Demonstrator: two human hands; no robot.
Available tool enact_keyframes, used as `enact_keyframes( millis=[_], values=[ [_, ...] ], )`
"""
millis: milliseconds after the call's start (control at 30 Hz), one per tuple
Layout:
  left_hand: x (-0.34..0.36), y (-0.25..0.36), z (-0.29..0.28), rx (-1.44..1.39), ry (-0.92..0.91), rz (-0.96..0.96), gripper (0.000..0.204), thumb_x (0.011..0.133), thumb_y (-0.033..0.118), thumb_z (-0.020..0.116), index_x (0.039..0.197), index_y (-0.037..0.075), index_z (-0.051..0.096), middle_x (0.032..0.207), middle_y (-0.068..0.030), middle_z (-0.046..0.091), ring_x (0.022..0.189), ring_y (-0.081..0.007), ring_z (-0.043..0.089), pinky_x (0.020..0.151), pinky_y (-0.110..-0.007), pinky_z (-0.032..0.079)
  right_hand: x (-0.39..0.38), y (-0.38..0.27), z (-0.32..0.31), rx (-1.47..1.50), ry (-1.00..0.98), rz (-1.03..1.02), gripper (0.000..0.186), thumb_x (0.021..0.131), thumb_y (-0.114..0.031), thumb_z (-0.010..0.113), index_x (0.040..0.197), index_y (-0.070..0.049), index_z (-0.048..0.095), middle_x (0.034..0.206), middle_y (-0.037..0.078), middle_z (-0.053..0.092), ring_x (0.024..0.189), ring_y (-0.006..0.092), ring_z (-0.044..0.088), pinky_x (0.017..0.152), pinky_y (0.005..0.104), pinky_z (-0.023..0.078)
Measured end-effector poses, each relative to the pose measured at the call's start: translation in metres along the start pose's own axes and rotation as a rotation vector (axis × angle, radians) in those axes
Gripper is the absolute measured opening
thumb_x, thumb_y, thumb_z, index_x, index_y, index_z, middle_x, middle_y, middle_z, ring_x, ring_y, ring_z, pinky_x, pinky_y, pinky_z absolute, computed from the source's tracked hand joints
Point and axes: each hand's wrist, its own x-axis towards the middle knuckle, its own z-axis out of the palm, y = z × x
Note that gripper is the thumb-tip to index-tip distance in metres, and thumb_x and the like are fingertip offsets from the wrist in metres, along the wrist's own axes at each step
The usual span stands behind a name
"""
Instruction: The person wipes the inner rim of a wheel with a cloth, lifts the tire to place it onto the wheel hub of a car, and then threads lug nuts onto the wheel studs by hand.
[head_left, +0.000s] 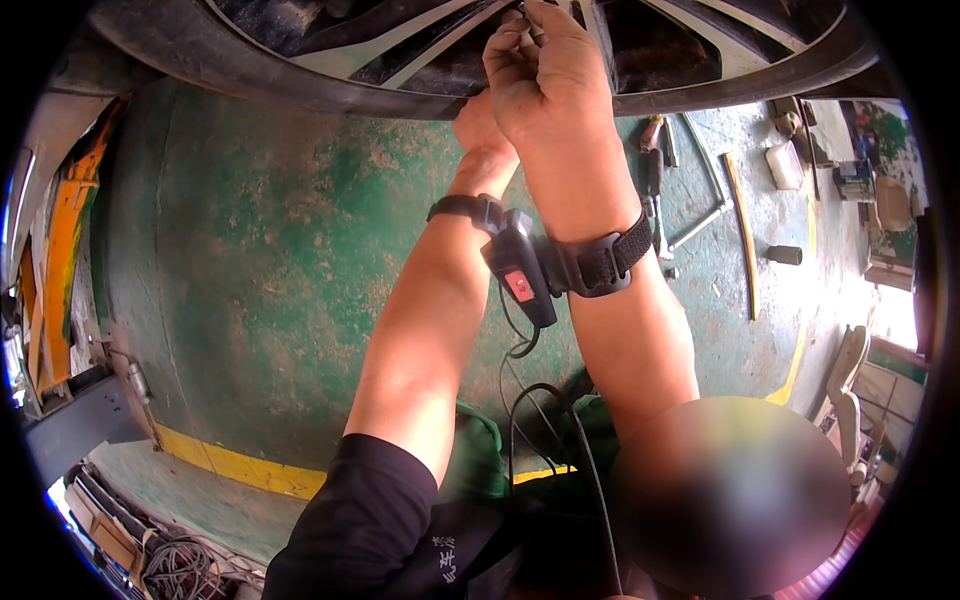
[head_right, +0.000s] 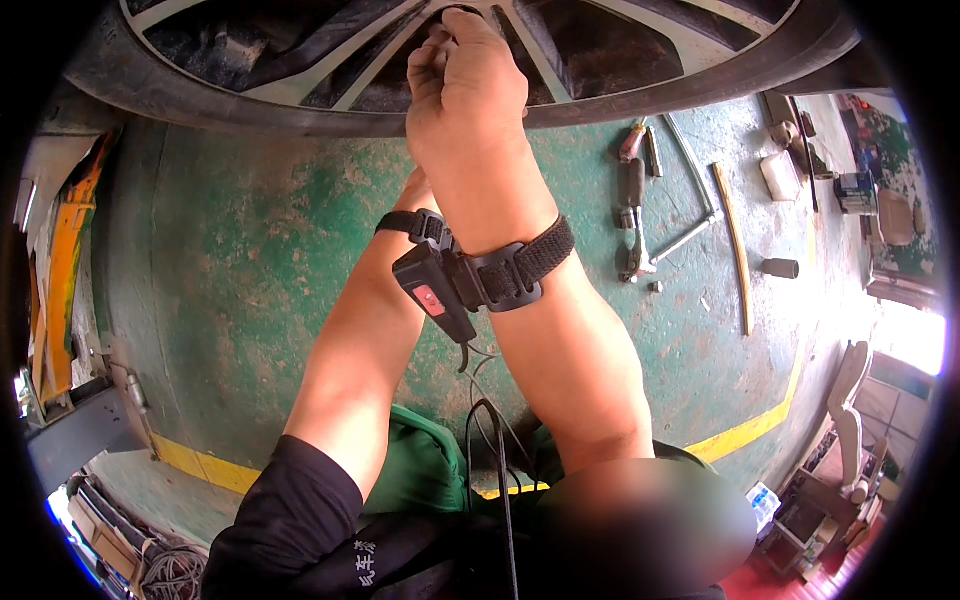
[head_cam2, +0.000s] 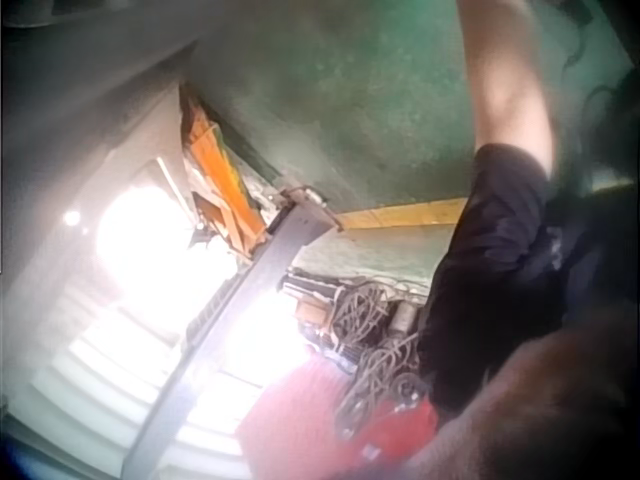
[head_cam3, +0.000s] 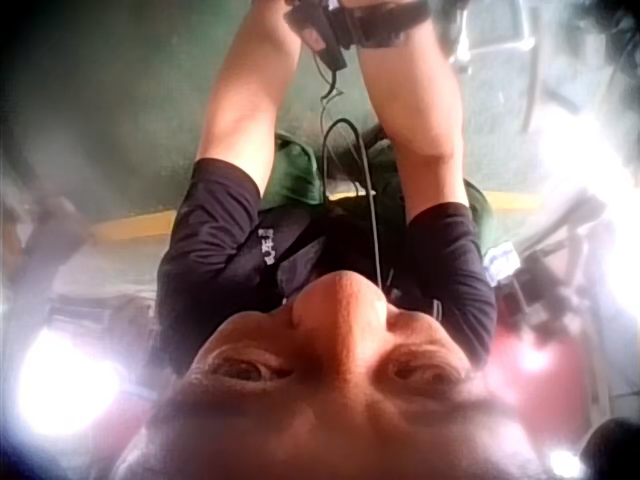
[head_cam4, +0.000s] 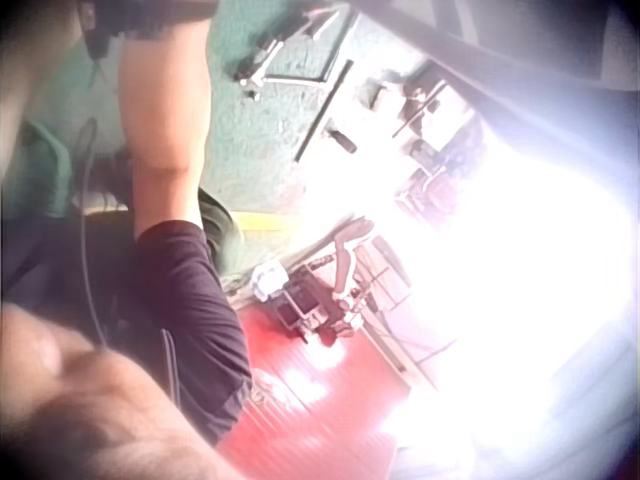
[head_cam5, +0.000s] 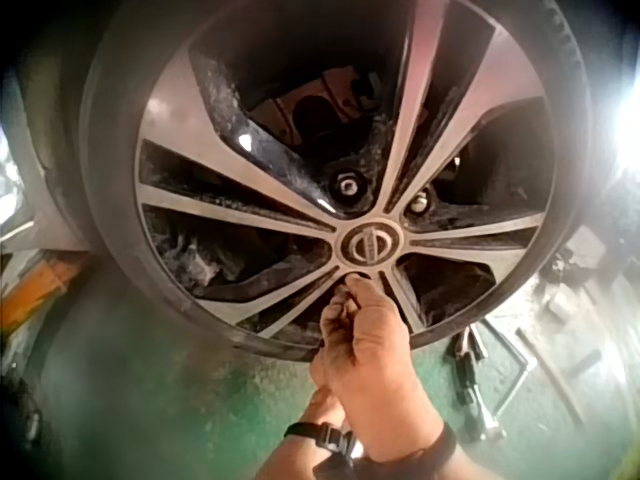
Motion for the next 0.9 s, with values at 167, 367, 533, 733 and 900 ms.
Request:
enact_keyframes(
  millis=[167,367,533,733,900],
  values=[
    [0.001,-0.001,0.001,0.007,0.011,-0.012,0.035,0.083,0.047,0.057,0.095,0.016,0.066,0.09,-0.0084,0.073,0.086,-0.0282,0.07,0.068,-0.04,0.055,-0.005,-0.002,0.008,0.031,0.098,0.012,0.013,0.095,-0.007,0.057,0.083,-0.001,0.057,0.073,0.004,0.056,0.062,0.0126,0.052,0.051,0.0213,0.046],
    [0.003,-0.001,0.005,0.004,0.009,0.006,0.035,0.083,0.047,0.057,0.095,0.016,0.066,0.09,-0.0086,0.073,0.086,-0.0284,0.07,0.068,-0.04,0.055,-0.002,0.003,0.0,-0.043,0.018,-0.038,0.014,0.095,-0.008,0.057,0.083,-0.001,0.056,0.072,0.004,0.054,0.06,0.0128,0.051,0.051,0.0213,0.045],
    [0.002,-0.003,0.001,0.013,0.021,0.001,0.034,0.083,0.047,0.057,0.094,0.016,0.066,0.089,-0.0087,0.073,0.086,-0.0286,0.07,0.067,-0.04,0.055,-0.005,0.002,0.007,0.002,-0.018,0.006,0.018,0.097,-0.009,0.054,0.08,-0.002,0.054,0.07,0.004,0.052,0.058,0.013,0.049,0.05,0.0219,0.044],
    [0.004,-0.002,0.005,0.013,0.013,0.01,0.034,0.082,0.047,0.057,0.093,0.016,0.067,0.089,-0.0089,0.072,0.086,-0.0288,0.07,0.067,-0.04,0.055,0.0,-0.003,0.003,0.039,-0.045,0.03,0.019,0.097,-0.008,0.053,0.079,-0.002,0.053,0.07,0.004,0.052,0.058,0.0132,0.048,0.05,0.0224,0.043],
    [0.003,-0.006,0.0,0.02,0.023,0.002,0.034,0.082,0.046,0.057,0.093,0.016,0.067,0.089,-0.009,0.072,0.085,-0.0289,0.07,0.067,-0.04,0.055,-0.001,0.006,0.005,0.03,0.063,-0.013,0.016,0.096,-0.007,0.056,0.081,-0.002,0.055,0.072,0.004,0.053,0.06,0.0128,0.048,0.051,0.0223,0.043]
  ],
)
